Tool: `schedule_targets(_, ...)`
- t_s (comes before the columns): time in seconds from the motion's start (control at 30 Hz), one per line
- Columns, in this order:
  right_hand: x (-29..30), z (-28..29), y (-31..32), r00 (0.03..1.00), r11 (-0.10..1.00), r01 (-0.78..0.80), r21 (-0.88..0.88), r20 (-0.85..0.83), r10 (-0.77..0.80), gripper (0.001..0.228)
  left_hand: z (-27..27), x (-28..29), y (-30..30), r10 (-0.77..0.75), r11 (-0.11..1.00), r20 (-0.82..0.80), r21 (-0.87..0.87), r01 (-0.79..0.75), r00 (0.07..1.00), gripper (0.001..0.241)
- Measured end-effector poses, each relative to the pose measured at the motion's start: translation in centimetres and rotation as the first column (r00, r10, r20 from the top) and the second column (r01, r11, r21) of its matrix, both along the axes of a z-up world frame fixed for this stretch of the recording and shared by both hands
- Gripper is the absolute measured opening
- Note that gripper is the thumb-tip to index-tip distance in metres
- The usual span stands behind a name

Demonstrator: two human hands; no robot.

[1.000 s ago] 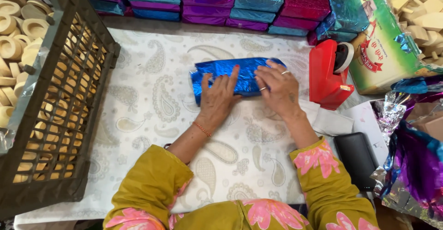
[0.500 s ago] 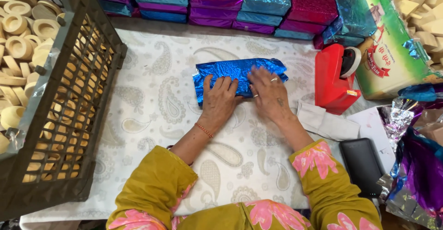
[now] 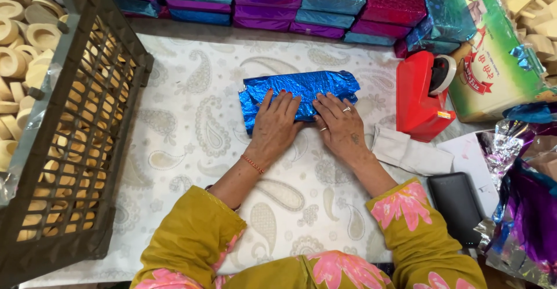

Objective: Wrapping square items in blue foil and securing them with tape.

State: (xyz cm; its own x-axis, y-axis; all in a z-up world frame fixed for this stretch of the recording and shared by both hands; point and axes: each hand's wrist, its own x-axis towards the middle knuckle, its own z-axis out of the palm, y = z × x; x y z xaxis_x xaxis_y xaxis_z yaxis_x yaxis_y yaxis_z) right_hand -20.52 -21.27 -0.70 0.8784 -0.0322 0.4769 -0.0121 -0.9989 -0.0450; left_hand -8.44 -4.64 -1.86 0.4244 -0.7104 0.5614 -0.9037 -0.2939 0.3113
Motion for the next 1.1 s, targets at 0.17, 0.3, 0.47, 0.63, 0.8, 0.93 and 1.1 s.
schedule_targets(0.17, 0.1, 0.2, -0.1, 0.998, 0.999, -0.018, 0.046, 0.056, 0.016, 0.033, 0.3, -0.2, 0.3, -0.029, 0.999, -0.039, -0.026, 0.028, 0.999, 0.065)
schedule_targets(0.3, -0.5, -0.6, -0.7, 0.991, 0.983, 0.003, 0.183, 0.134, -0.027, 0.024, -0.1, -0.2, 0.3, -0.024, 1.000, -0.040, -0.015, 0.023, 0.999, 0.054)
schedule_targets(0.47, -1.0, 0.9, -0.6, 0.956, 0.971, 0.070, 0.227, 0.264, -0.130, 0.029, -0.3, -0.1, 0.2, -0.021, 0.999, -0.032, -0.028, 0.020, 0.999, 0.052)
schedule_targets(0.63, -0.9, 1.4, -0.1, 0.951, 0.980, 0.058, 0.188, 0.290, -0.112, 0.045, -0.1, -0.1, 0.2, -0.016, 0.999, -0.020, -0.032, 0.015, 1.000, 0.051)
schedule_targets(0.8, 0.0, 0.4, 0.1, 0.994, 0.995, 0.063, 0.071, 0.086, -0.069, 0.060, 0.1, -0.2, 0.3, -0.015, 0.999, -0.024, -0.036, 0.015, 1.000, 0.050)
schedule_targets(0.93, 0.0, -0.7, -0.6, 0.995, 0.995, 0.099, 0.026, -0.007, -0.099, 0.057, -0.1, -0.2, 0.3, -0.012, 0.999, -0.020, -0.039, 0.011, 1.000, 0.050)
schedule_targets(1.1, 0.0, -0.5, -0.8, 0.990, 0.991, 0.133, 0.019, 0.045, -0.134, 0.038, 0.1, -0.2, 0.4, -0.012, 1.000, -0.021, -0.021, 0.011, 1.000, 0.049)
